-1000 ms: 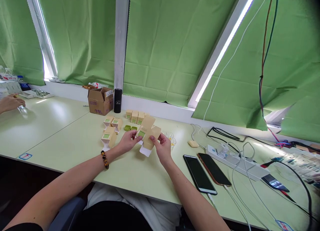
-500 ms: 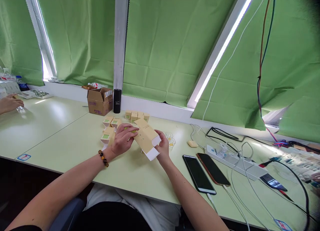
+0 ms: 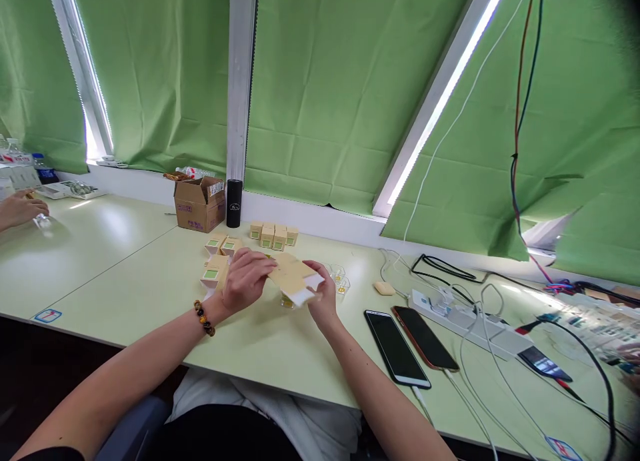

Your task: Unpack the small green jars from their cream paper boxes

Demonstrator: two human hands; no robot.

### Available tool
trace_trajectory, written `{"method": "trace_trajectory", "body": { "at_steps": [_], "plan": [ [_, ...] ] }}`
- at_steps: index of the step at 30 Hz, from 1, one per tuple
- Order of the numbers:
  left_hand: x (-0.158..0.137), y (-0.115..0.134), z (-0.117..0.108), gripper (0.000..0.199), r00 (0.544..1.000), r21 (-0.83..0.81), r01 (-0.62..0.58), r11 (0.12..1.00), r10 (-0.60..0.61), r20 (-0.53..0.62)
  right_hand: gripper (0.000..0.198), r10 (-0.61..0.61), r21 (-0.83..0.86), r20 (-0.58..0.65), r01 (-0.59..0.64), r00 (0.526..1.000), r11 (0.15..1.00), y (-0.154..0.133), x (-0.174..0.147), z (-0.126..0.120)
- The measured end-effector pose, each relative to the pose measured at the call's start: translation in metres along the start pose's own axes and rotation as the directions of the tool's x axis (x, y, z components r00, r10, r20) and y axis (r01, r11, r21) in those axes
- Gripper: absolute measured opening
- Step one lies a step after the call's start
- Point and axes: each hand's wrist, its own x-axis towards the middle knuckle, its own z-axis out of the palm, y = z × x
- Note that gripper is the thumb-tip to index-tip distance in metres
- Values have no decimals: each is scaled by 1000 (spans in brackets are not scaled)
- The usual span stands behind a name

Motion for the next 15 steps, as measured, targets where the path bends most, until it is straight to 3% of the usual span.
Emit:
{"method": "trace_trajectory", "body": {
  "at_steps": [2, 4, 6, 8, 10, 12, 15],
  "plan": [
    [9, -1, -2, 9, 962, -85, 265, 960, -269, -40, 35, -16, -74, -9, 15, 1000, 997, -2, 0, -1],
    [21, -5, -10, 12, 837, -149, 535, 831, -546, -36, 32, -15, -106, -7, 14, 1000, 994, -4, 0, -2],
    [33, -16, -23, 24, 692, -242, 710, 661, -718, 69, 32, -8, -105, -3, 8, 1000, 994, -6, -1, -2],
    [42, -31, -42, 41, 576, -316, 799, 511, -801, 162, 32, -1, -100, -6, 1, 1000, 995, -6, -1, -3],
    [44, -49, -66, 48, 521, -300, 835, 461, -838, 164, 32, 2, -97, -2, -2, 1000, 995, -6, 0, -3],
    [41, -69, -92, 50, 468, -214, 878, 429, -863, 189, 31, 4, -97, 3, -3, 1000, 995, -5, 0, -2],
    [24, -98, -133, 52, 323, -25, 944, 329, -906, 272, 32, 14, -94, 10, -13, 1000, 996, -3, 1, -2]
  ]
}}
